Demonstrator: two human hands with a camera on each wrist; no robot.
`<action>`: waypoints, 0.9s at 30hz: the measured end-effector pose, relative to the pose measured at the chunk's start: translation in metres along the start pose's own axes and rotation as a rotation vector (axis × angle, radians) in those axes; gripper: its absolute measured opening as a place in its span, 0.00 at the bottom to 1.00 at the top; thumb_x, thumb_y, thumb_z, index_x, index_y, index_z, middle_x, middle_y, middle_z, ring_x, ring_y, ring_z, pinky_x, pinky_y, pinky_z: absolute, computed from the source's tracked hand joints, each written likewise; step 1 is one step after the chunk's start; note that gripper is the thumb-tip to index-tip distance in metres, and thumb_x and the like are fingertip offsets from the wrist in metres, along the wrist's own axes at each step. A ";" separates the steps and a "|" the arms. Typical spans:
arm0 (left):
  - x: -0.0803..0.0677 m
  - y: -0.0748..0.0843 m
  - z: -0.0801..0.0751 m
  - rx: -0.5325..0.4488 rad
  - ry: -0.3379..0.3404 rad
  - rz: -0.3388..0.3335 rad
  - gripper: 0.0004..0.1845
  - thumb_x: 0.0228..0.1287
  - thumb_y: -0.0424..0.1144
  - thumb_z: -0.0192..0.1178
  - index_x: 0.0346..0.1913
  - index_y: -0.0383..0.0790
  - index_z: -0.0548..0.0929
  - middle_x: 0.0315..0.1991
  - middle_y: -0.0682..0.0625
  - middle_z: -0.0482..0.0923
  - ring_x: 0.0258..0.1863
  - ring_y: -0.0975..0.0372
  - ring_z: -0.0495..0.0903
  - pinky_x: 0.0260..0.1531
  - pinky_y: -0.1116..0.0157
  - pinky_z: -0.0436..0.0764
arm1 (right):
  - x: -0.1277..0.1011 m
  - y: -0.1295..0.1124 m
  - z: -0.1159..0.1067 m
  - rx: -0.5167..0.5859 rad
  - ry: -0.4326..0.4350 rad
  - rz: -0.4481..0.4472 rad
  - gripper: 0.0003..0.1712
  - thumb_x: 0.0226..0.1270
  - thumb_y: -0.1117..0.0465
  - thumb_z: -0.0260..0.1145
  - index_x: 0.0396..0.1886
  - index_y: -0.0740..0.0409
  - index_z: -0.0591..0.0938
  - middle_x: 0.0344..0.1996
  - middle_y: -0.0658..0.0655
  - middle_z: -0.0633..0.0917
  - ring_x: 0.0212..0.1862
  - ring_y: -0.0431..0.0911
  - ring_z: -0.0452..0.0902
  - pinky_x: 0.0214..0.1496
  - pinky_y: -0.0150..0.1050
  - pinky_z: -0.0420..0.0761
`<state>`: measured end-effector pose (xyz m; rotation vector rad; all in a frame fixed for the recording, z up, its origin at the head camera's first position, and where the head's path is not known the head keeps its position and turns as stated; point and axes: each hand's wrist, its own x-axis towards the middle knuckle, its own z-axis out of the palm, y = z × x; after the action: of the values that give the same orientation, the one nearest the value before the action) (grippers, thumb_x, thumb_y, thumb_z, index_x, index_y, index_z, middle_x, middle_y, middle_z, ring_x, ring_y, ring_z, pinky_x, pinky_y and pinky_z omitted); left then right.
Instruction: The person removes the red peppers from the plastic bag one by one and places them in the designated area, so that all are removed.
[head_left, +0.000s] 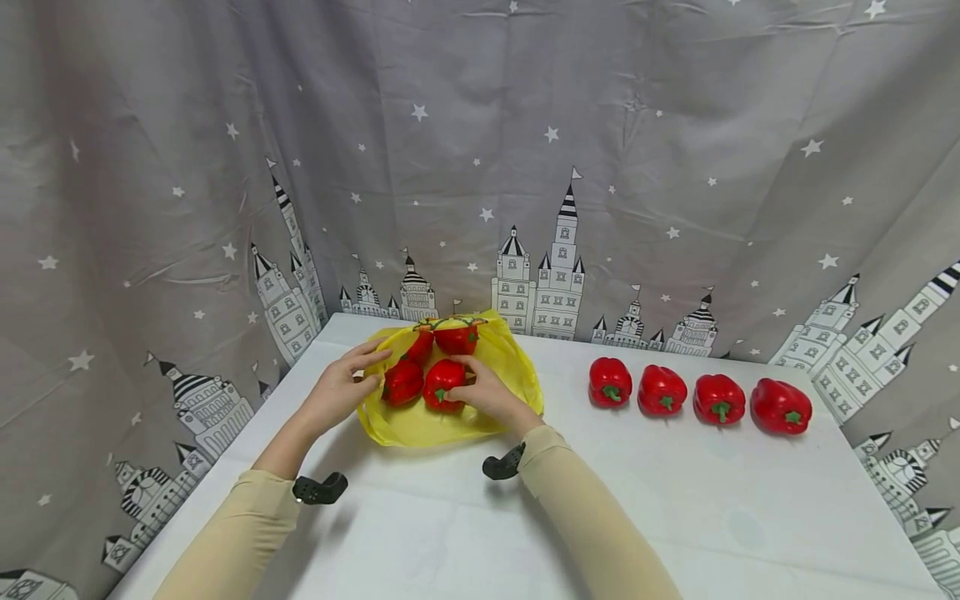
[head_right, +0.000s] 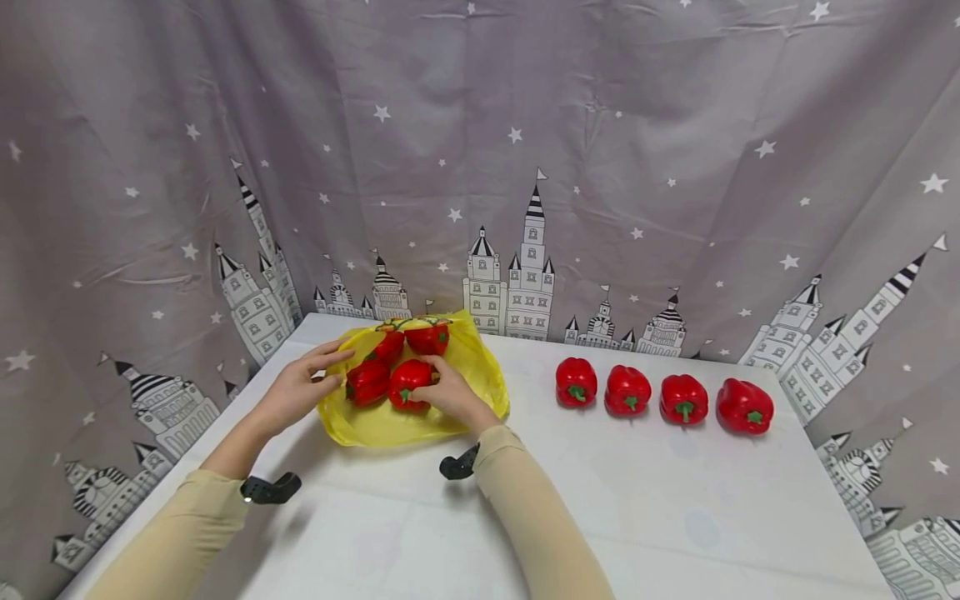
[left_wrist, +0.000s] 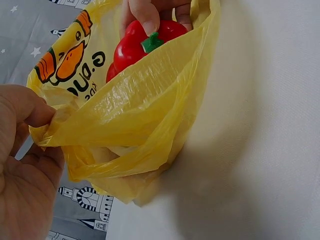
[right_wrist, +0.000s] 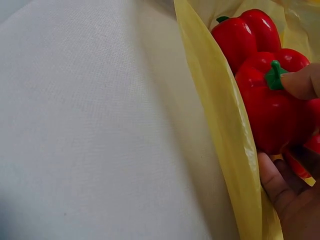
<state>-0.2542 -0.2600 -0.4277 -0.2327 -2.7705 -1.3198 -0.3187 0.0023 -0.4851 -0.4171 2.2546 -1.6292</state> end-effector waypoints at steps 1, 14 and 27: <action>0.000 0.000 0.000 0.002 -0.001 0.001 0.27 0.71 0.33 0.53 0.72 0.37 0.74 0.78 0.45 0.59 0.77 0.46 0.57 0.66 0.45 0.71 | 0.000 0.000 -0.001 0.001 0.003 -0.002 0.41 0.60 0.55 0.74 0.74 0.42 0.71 0.60 0.56 0.77 0.58 0.53 0.74 0.60 0.49 0.77; 0.001 0.000 -0.001 -0.002 0.000 -0.007 0.27 0.72 0.34 0.53 0.73 0.38 0.74 0.79 0.46 0.58 0.77 0.46 0.58 0.66 0.44 0.71 | -0.013 -0.002 -0.014 0.051 0.007 -0.065 0.35 0.63 0.60 0.71 0.70 0.41 0.74 0.64 0.54 0.75 0.60 0.53 0.75 0.57 0.46 0.81; 0.003 -0.002 -0.002 -0.015 -0.013 0.023 0.26 0.73 0.34 0.55 0.73 0.38 0.74 0.79 0.46 0.58 0.77 0.47 0.57 0.65 0.44 0.71 | -0.032 0.001 -0.034 0.024 -0.011 -0.088 0.31 0.62 0.61 0.70 0.66 0.45 0.75 0.64 0.56 0.75 0.61 0.55 0.76 0.57 0.46 0.82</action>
<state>-0.2573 -0.2622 -0.4272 -0.2736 -2.7607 -1.3383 -0.3039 0.0450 -0.4727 -0.5255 2.2353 -1.6908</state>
